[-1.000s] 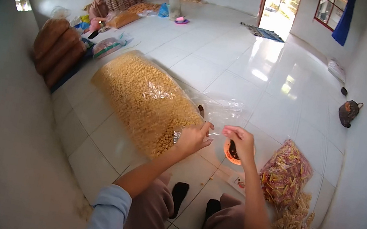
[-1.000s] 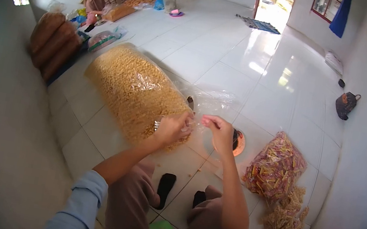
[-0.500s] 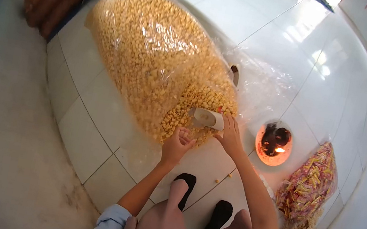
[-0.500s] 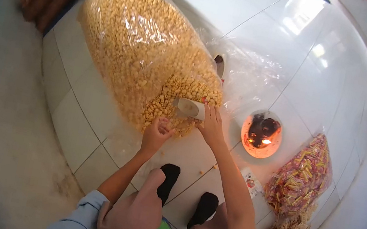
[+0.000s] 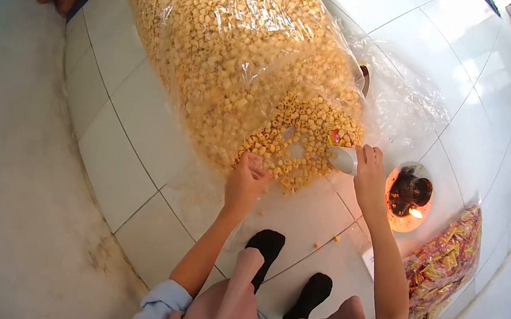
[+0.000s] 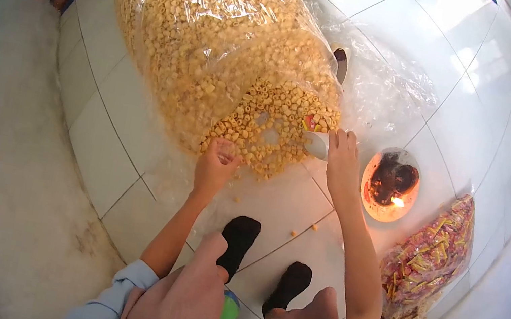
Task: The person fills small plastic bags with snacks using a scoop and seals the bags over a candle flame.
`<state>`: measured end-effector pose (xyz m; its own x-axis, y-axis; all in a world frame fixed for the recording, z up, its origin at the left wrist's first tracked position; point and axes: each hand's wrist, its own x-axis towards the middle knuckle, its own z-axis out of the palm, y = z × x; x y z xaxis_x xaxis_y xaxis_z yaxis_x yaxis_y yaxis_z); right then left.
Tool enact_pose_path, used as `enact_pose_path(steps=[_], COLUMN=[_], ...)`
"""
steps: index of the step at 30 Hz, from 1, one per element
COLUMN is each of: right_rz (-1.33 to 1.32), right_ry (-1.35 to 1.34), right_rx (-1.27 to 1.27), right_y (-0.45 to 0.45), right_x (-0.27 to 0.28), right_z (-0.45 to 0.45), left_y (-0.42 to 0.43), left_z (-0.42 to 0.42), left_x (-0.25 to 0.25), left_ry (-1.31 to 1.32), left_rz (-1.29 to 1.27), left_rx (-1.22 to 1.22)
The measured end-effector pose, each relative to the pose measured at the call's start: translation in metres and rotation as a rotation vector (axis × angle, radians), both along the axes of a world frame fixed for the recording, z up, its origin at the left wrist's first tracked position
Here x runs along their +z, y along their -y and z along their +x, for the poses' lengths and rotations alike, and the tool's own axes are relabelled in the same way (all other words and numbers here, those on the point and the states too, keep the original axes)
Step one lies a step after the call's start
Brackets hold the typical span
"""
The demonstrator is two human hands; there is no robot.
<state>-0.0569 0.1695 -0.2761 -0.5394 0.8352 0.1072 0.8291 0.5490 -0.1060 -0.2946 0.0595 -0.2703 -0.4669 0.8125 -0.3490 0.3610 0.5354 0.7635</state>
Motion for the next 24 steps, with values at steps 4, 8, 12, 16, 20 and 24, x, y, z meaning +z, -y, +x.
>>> enact_pose_path(steps=[4,8,12,16,20,24], right_rz=[-0.27,-0.416,-0.475,-0.561,-0.393,-0.38], right_ry=[-0.138,-0.341,-0.358,-0.324,-0.355,-0.352], right_rx=[-0.051,-0.033,-0.051,-0.108,0.014,0.156], right_y=[0.007,0.006,-0.006,-0.025,-0.043,-0.04], right_x=[0.0,-0.009,-0.008,0.017,0.01,-0.013], right_z=[-0.006,-0.021,-0.014,-0.001,-0.017,-0.047], left_y=[0.005,0.009,0.012,0.013,0.017,0.019], left_z=[-0.002,-0.005,-0.006,-0.003,0.001,0.002], left_x=[-0.008,-0.01,-0.02,-0.015,-0.02,-0.01], left_ry=[0.019,0.001,0.017,-0.016,-0.109,-0.167], left_rz=[0.022,0.012,-0.012,-0.024,0.003,-0.099], left_rx=[0.021,-0.002,-0.031,-0.05,-0.081,-0.08])
